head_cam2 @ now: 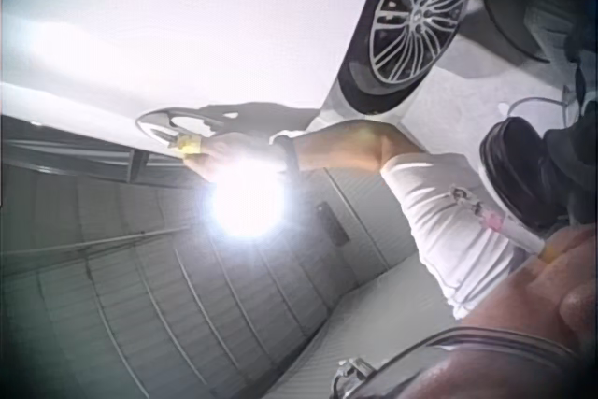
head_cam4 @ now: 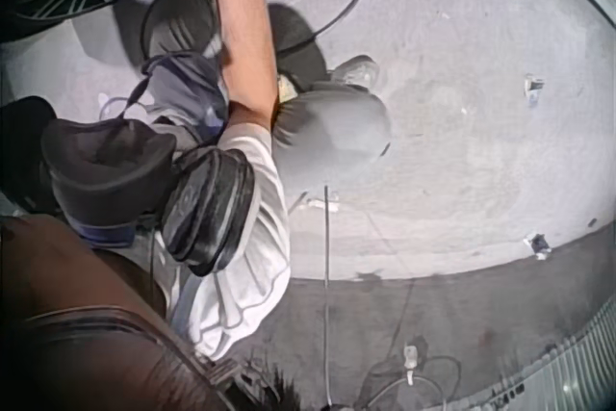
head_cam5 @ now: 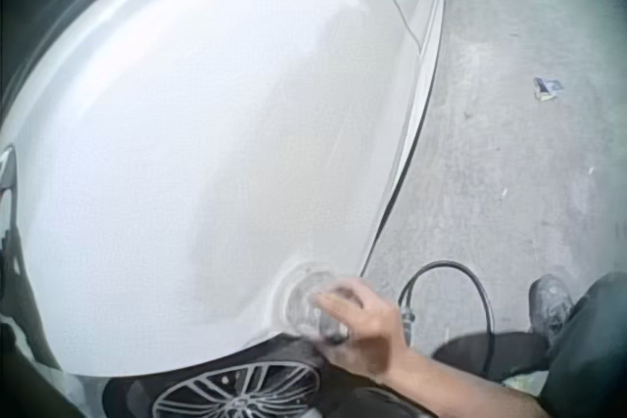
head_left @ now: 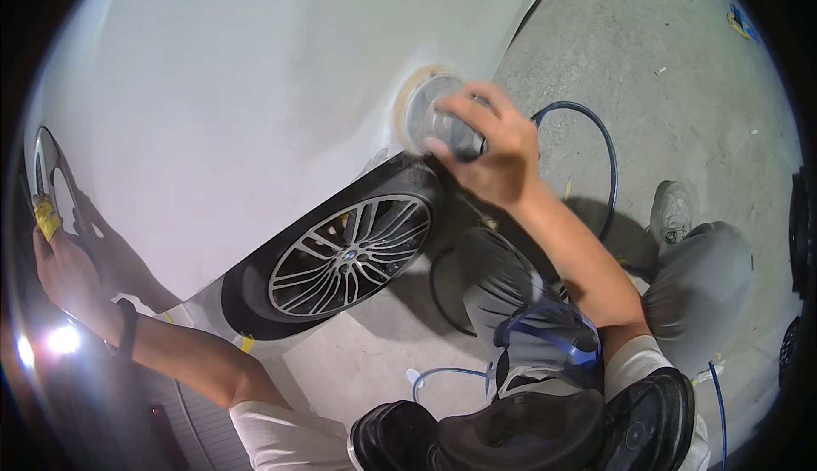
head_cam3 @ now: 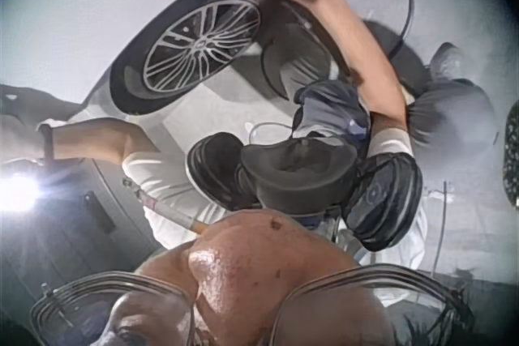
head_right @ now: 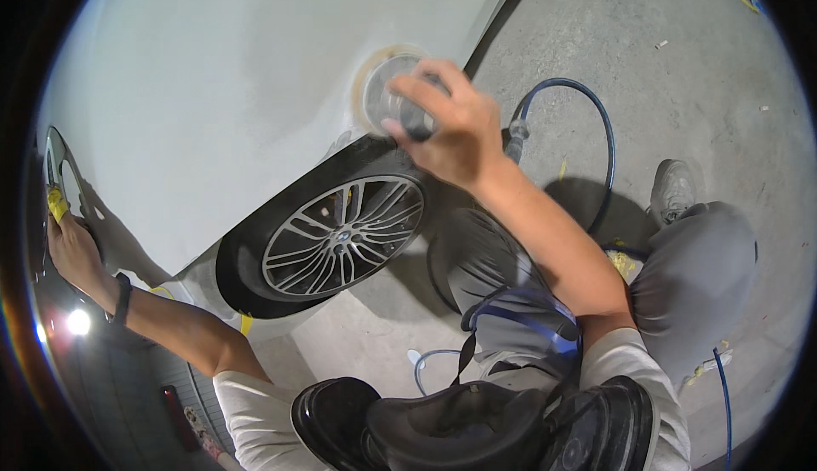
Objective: The person uses a rotary polisher to smooth the paint on the rear quarter panel of a white car. They hold a small yellow tool in the left hand while operating the polisher with the right hand, moving it in circular motions across the panel.
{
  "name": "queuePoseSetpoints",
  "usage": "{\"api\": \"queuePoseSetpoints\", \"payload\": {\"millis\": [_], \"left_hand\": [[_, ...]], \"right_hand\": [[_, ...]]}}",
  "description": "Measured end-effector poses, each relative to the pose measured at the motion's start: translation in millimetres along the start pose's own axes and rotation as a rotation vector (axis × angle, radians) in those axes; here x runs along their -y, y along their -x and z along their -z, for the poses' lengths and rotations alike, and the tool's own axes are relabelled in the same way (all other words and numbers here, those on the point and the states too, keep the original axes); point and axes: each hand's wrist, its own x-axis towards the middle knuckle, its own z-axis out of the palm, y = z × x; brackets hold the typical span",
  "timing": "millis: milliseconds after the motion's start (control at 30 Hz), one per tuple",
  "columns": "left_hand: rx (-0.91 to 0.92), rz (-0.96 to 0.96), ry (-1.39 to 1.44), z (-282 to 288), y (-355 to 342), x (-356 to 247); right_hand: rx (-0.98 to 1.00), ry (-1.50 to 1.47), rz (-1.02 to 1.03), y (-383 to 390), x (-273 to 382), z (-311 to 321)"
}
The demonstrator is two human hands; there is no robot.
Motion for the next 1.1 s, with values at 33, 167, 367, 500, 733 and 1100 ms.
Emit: {"api": "queuePoseSetpoints", "payload": {"millis": [33,167,367,500,733,1100], "left_hand": [[-0.023,-0.008,-0.006,0.4,0.0,-0.5],[-0.034,-0.065,-0.025,-0.5,1.1,-3.6],[-0.142,-0.197,0.039,-3.3,15.1,-12.3],[-0.156,-0.038,0.028,0.4,23.9,-22.7],[-0.154,0.038,-0.068,5.4,24.5,-28.1],[-0.094,0.113,0.183,11.6,37.3,-48.0]], "right_hand": [[-0.016,0.011,0.076,-4.2,-3.3,-0.8],[0.060,-0.047,0.117,8.2,8.5,-8.4],[0.106,-0.066,0.207,45.7,32.6,-21.8],[0.012,-0.121,0.019,-11.2,-2.4,-1.3],[-0.099,-0.095,0.054,-72.1,-21.4,11.4],[-0.026,-0.069,0.032,-81.5,-0.7,9.2]]}}
